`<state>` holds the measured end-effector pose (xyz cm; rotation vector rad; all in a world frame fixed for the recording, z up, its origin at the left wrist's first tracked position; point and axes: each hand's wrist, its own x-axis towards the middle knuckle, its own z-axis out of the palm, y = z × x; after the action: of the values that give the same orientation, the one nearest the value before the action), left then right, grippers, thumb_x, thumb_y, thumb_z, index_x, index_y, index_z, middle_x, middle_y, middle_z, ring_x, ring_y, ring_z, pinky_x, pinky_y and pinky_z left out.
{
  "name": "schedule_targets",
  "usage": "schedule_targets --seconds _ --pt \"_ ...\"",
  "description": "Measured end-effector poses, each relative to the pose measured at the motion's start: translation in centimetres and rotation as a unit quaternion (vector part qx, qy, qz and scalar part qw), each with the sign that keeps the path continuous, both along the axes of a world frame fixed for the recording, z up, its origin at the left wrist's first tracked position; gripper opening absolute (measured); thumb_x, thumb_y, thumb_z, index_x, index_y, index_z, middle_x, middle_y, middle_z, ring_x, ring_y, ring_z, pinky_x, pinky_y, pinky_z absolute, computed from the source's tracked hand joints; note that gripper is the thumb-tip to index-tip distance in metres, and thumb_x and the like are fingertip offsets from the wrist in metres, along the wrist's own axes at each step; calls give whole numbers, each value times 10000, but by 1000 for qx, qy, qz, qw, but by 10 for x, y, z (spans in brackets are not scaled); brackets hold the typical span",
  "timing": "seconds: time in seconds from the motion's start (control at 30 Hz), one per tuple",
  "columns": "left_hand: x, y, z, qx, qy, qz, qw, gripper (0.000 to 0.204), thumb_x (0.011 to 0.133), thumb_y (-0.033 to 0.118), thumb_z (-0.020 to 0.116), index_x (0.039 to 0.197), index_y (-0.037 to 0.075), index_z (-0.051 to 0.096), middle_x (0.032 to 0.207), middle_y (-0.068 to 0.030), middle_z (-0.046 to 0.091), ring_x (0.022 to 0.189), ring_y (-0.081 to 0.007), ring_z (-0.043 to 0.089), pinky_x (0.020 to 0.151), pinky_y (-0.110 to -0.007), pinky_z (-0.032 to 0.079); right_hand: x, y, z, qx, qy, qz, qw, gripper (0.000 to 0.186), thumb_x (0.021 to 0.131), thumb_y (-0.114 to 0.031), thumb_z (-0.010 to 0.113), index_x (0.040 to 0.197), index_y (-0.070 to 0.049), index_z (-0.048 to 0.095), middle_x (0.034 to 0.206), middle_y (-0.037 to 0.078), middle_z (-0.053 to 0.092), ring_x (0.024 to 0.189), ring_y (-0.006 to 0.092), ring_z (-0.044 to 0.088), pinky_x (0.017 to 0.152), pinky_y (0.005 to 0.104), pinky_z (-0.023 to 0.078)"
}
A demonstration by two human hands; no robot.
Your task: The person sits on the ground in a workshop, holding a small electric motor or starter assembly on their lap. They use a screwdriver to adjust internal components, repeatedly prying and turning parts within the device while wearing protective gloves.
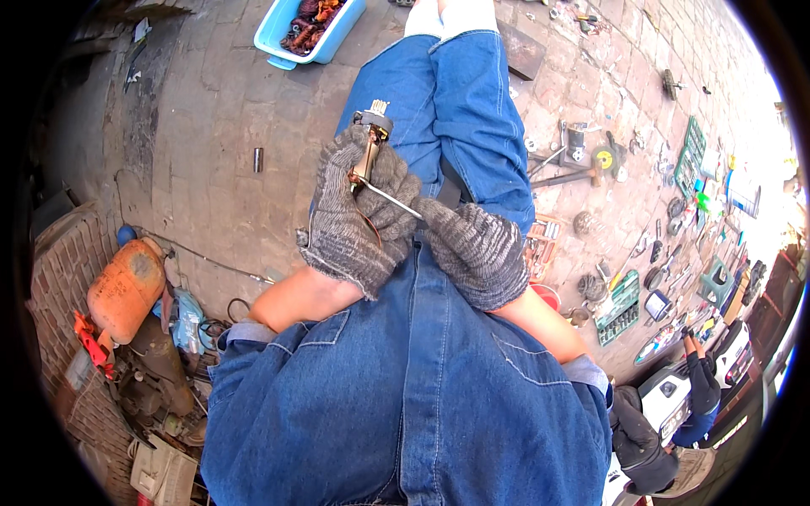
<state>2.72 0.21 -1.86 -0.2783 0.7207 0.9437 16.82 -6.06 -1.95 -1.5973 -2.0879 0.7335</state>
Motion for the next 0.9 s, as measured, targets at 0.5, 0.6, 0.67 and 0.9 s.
schedule_targets --seconds 0.5,0.6,0.67,0.9 --pt "2 -4 13 -118 -3 20 993 265 868 336 428 665 166 413 433 47 268 326 -72 229 313 -215 209 8 2 5 -55 1 52 997 350 687 -82 618 1032 -62 564 732 106 561 620 265 550 538 346 421" --pt "-1 -16 -9 -8 -38 19 999 253 871 330 425 680 165 421 438 44 279 329 -74 239 313 -218 218 3 -5 2 -39 53 17 998 300 746 -154 592 1040 -97 561 712 92 554 626 248 552 531 361 426" --pt "0 -16 -7 -22 -19 15 999 248 875 319 421 686 160 421 440 42 290 331 -75 246 314 -218 222 1 -9 2 -56 103 -6 993 305 750 -152 586 1048 -88 557 754 102 573 666 256 565 566 357 439" --pt "1 -15 -4 -4 -14 -13 1000 232 849 291 455 682 134 422 447 38 314 341 -83 264 324 -232 230 5 -6 11 -98 106 -5 990 303 759 -147 579 1050 -69 557 848 121 595 739 272 582 630 347 460"
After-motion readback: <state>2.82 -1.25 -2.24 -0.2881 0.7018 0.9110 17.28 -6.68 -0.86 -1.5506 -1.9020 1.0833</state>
